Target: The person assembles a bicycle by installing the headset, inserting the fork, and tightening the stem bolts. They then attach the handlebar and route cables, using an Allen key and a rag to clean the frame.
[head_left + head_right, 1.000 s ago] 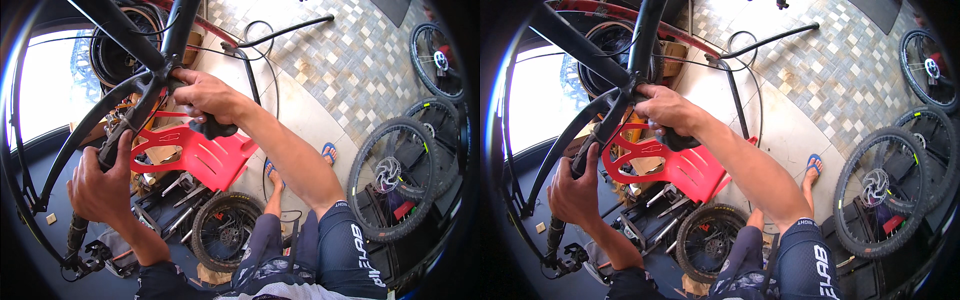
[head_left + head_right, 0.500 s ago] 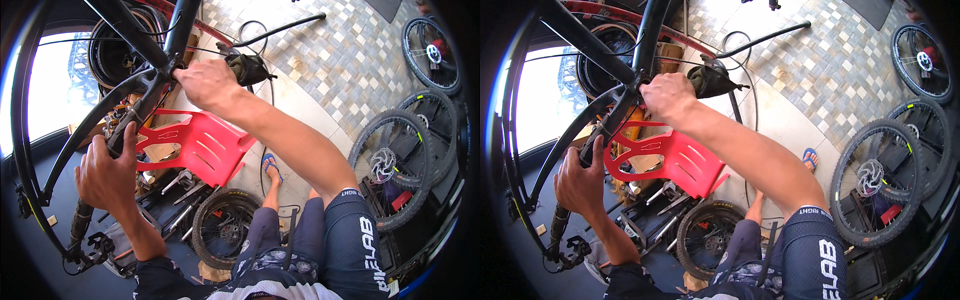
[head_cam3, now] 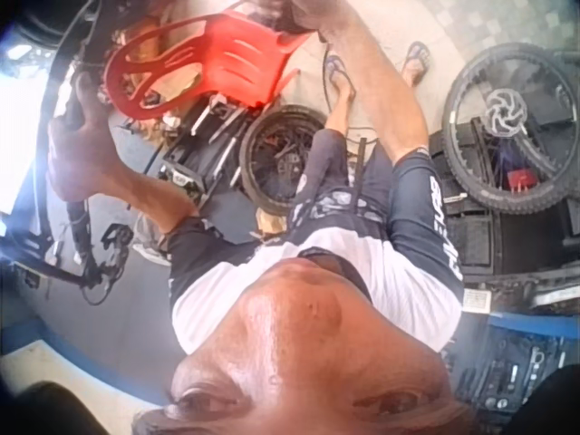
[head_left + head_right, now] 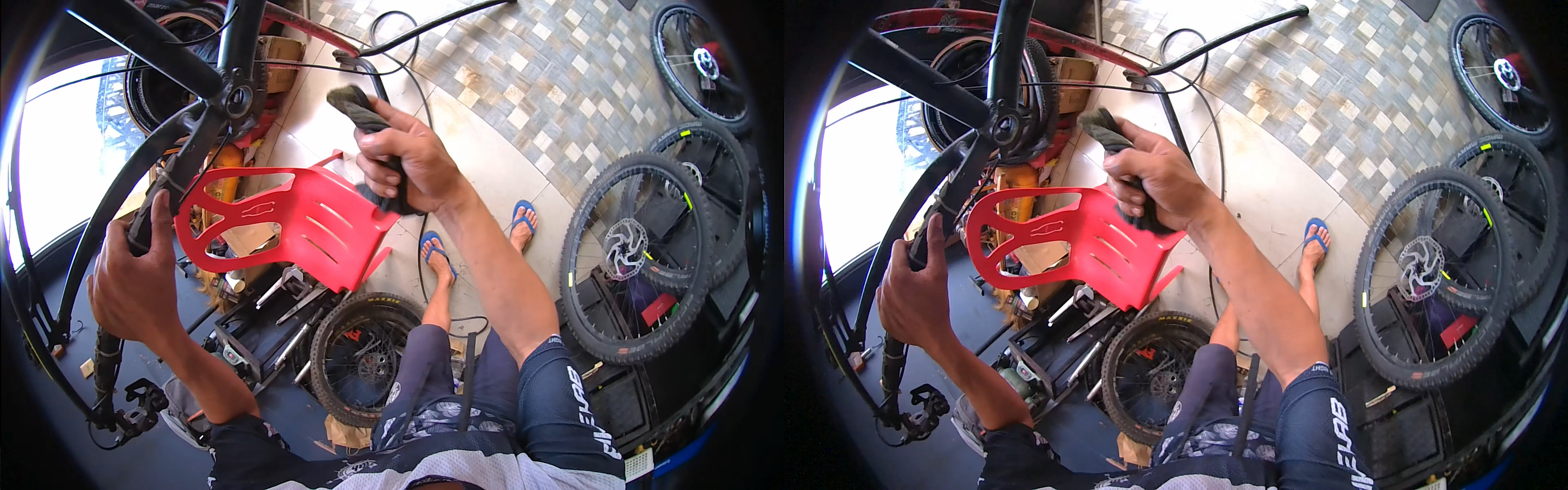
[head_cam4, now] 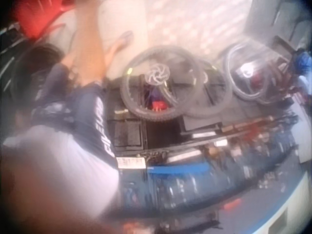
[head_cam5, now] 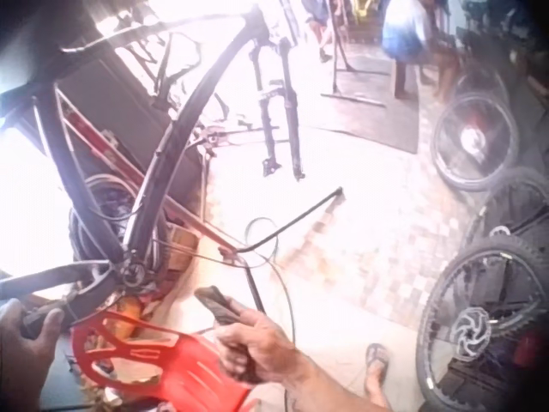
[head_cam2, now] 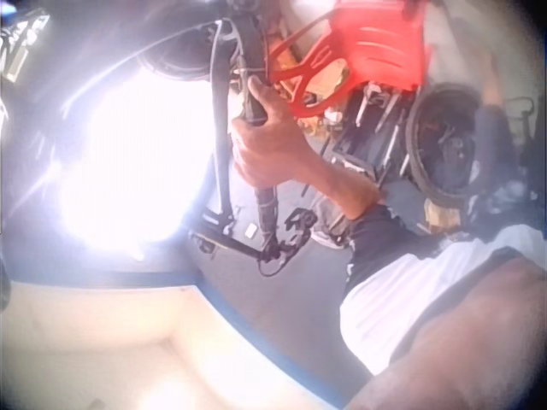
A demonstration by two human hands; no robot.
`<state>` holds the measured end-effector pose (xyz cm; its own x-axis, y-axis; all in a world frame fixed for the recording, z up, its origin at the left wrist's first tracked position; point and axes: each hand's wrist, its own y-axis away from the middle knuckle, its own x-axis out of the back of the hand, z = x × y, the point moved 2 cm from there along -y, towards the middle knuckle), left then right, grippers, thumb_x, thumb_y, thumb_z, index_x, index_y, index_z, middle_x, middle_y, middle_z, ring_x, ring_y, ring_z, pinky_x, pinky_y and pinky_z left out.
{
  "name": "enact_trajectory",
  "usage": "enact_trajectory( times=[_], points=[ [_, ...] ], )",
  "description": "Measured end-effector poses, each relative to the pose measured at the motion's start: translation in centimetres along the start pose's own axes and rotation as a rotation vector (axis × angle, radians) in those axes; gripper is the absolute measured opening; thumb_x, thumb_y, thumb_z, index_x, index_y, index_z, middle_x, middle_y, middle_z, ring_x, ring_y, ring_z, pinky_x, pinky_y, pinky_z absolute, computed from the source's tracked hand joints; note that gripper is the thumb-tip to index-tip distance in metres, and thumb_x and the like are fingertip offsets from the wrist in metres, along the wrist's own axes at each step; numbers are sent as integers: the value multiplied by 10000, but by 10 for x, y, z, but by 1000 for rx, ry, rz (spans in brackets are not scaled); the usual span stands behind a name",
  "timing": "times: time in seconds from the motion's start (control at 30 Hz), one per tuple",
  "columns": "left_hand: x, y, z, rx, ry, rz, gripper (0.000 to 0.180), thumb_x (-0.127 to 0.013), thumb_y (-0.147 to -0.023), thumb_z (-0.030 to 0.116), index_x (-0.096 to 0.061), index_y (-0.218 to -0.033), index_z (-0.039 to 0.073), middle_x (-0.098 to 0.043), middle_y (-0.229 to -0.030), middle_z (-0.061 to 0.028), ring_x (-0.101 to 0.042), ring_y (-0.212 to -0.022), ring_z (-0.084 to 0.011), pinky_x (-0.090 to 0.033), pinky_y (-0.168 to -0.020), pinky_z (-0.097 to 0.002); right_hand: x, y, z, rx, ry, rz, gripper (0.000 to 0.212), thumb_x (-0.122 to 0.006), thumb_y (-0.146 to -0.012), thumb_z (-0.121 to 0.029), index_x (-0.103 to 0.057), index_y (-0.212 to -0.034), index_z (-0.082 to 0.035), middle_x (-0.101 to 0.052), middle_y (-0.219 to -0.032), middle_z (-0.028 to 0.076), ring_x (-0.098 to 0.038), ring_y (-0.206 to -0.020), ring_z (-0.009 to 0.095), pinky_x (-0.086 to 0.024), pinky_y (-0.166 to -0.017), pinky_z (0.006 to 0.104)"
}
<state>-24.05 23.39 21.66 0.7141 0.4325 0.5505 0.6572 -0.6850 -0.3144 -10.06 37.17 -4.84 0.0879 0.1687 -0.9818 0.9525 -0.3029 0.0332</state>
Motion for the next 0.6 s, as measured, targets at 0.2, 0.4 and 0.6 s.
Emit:
enact_trajectory(
  times=[0.2, 0.4, 0.6],
  points=[
    [-1, 0, -2, -1, 37, -2, 563, -679, -884, 712, -684, -761, 162, -690, -629, 0, -674, -561, -205, -489, -598, -373, 3, 16, 20, -28, -479, -135, 291, -539, -988, -153, -376, -753, -100, -366, -699, 0, -389, -517, 93, -376, -425, 243],
    [-3, 2, -3, -2, 7, 12, 598, -659, -880, 739, -644, -736, 159, -692, -639, -3, -682, -583, -202, -490, -646, -370, 16, 26, 21, 8, -392, -235, 591, -519, -1032, -424, -464, -1410, 27, -438, -787, 2, -474, -635, 125, -452, -541, 293],
    [-3, 3, -2, -10, -6, 85, 587, -685, -872, 724, -629, -712, 161, -650, -595, 9, -650, -547, -205, -464, -617, -370, 83, 53, 18, -462, 1729, 438, 855, -757, -865, -587, -547, -1424, 25, -597, -1216, 166, -651, -1108, 316, -504, -1015, 378]
  ],
)
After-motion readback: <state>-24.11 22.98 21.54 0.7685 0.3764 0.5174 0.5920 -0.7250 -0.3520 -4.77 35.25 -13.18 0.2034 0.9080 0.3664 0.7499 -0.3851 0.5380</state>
